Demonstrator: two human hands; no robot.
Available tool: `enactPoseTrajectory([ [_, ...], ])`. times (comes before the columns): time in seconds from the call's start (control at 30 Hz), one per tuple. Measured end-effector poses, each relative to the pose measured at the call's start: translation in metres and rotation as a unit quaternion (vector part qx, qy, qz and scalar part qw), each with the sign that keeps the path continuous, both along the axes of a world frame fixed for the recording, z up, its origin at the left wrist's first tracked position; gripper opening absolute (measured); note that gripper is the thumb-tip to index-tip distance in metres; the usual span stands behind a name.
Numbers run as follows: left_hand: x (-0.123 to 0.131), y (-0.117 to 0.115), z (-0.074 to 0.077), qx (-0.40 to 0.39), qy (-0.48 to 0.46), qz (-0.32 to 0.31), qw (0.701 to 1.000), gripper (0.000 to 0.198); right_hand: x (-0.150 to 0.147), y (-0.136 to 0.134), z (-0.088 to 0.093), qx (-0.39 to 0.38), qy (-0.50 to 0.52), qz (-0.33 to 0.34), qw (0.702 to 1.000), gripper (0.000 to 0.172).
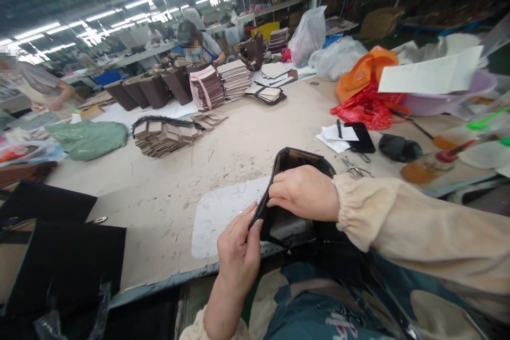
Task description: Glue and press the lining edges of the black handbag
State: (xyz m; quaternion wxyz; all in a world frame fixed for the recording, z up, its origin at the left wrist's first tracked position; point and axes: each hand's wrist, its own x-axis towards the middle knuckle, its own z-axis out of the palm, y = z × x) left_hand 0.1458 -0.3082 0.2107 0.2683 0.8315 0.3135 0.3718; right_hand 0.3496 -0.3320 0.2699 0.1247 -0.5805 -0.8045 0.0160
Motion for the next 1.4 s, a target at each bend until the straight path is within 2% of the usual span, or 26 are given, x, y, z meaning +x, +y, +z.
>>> enactPoseTrajectory([
  [0.2,0.0,-0.001,-0.001,-0.014,0.012,0.013,1.0,0.026,0.001,0.001,0.004,-0.009,0.003,-0.026,1.0,0.029],
  [0.4,0.002,0.0,0.002,-0.009,0.034,0.036,0.999,0.027,0.003,0.001,-0.001,0.023,0.011,0.004,1.0,0.026],
  [0.67,0.006,0.0,0.005,-0.022,0.036,0.012,0.999,0.027,0.004,0.0,-0.001,0.034,-0.021,-0.009,0.999,0.03],
  [0.97,0.003,0.004,0.002,-0.003,0.053,-0.022,0.998,0.03,0.002,0.0,0.0,0.026,-0.028,-0.019,0.999,0.032],
  [1.27,0.014,0.003,0.004,0.068,0.106,0.006,0.992,0.028,0.0,0.001,0.004,0.008,-0.027,-0.036,0.999,0.031],
  [1.4,0.019,0.006,0.002,0.067,0.118,0.01,0.991,0.029,0.001,0.0,0.003,0.002,-0.019,-0.044,0.999,0.032],
])
